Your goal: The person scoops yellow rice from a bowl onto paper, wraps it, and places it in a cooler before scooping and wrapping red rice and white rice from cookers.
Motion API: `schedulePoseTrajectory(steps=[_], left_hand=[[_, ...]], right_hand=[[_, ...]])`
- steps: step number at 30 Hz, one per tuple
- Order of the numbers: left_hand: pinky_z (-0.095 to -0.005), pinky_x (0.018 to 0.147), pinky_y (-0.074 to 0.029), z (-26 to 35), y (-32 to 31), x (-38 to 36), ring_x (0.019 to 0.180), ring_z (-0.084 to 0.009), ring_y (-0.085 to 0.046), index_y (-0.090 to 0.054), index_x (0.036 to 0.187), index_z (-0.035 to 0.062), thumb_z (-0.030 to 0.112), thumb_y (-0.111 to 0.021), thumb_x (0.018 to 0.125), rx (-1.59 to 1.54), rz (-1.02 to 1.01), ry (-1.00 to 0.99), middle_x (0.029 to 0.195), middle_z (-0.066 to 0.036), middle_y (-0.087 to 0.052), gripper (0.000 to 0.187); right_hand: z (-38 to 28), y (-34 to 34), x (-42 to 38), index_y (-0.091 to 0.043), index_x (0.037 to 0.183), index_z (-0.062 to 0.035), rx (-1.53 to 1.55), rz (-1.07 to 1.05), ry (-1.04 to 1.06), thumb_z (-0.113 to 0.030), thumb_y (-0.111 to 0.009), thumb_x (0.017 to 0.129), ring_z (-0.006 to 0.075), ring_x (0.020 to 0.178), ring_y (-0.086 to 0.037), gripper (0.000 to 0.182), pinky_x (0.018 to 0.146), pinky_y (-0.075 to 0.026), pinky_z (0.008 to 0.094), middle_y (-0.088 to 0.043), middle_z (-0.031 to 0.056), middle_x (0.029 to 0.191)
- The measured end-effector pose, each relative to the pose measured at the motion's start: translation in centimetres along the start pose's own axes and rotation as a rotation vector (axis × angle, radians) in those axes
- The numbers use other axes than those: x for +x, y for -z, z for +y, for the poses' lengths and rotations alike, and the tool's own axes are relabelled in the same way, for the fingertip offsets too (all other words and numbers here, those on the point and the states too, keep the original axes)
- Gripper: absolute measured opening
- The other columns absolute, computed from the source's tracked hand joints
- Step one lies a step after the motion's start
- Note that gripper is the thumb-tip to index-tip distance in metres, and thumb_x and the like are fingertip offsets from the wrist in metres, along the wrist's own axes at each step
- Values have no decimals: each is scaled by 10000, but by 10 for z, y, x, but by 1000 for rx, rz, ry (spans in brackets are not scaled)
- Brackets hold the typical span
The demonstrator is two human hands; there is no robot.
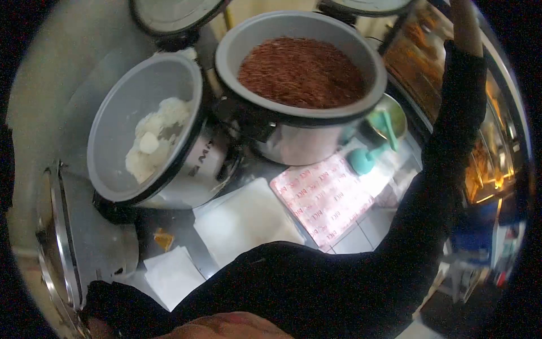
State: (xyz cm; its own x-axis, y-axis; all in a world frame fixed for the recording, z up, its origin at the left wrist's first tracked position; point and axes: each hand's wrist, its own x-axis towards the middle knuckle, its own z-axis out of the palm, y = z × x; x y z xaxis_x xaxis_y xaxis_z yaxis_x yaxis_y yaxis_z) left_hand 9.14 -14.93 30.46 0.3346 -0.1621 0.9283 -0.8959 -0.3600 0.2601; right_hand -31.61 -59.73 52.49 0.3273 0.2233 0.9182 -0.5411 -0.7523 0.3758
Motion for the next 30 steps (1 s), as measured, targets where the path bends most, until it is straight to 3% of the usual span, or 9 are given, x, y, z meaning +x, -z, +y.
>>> schedulePoseTrajectory(steps=[6, 12, 15, 17, 18, 20, 23, 30], left_hand=[[-326, 772, -439, 45, -20, 0, 854, -201, -510, -463, 1016, -40, 166, -445, 841, -43, 64, -61, 978, -122, -492, 272], [-325, 779, -439, 162, -49, -15, 866, -198, -507, -450, 1030, -41, 139, -443, 831, -201, 115, -80, 994, -118, -478, 268], [-325, 782, -439, 232, -72, -43, 872, -196, -505, -444, 1037, -42, 125, -442, 827, -394, -48, 153, 1002, -116, -472, 268], [-325, 784, -438, 257, -105, -87, 876, -195, -504, -439, 1041, -42, 115, -441, 824, -537, -288, 503, 1008, -115, -467, 268], [-334, 828, -416, 249, -134, -127, 960, -194, -477, -394, 1111, -31, 170, -436, 863, -901, -284, 742, 1068, -108, -463, 322], [-345, 867, -385, 262, -163, -164, 1040, -184, -442, -369, 1156, 0, 235, -418, 901, -1050, -368, 1095, 1130, -105, -451, 350], [-363, 885, -371, 266, -186, -174, 1061, -195, -443, -348, 1182, 23, 283, -393, 915, -1419, -471, 1090, 1157, -106, -442, 375], [-359, 890, -363, 255, -198, -185, 1037, -197, -455, -336, 1187, 23, 283, -369, 923, -1395, -418, 1036, 1128, -98, -459, 372]], right_hand=[[70, 58, -92, -503, 1028, -44, -402, -291, -474, -358, -376, 886, 195, 839, -524, 367, 741, -407, 303, -552, 114, 927], [162, 41, -177, -518, 1005, -26, -516, -430, -811, -409, -356, 873, 236, 848, -531, 436, 768, -394, 340, -560, 146, 916], [213, 13, -193, -526, 994, -18, -469, -446, -882, -435, -347, 867, 256, 853, -534, 471, 781, -387, 359, -564, 162, 911], [238, 1, -199, -531, 987, -12, -435, -460, -911, -452, -340, 863, 270, 856, -537, 495, 790, -382, 371, -566, 173, 908], [249, -4, -198, -534, 983, -9, -424, -464, -926, -460, -337, 861, 277, 857, -538, 507, 794, -380, 377, -568, 178, 906], [267, -11, -191, -539, 975, -3, -393, -479, -954, -477, -330, 857, 290, 860, -540, 532, 803, -375, 390, -570, 189, 903], [281, -21, -173, -547, 964, 5, -360, -508, -976, -503, -320, 851, 311, 865, -544, 568, 817, -368, 408, -574, 205, 897], [264, -21, -117, -565, 938, 26, -326, -474, -936, -563, -298, 836, 359, 875, -552, 654, 848, -352, 452, -583, 243, 885]])
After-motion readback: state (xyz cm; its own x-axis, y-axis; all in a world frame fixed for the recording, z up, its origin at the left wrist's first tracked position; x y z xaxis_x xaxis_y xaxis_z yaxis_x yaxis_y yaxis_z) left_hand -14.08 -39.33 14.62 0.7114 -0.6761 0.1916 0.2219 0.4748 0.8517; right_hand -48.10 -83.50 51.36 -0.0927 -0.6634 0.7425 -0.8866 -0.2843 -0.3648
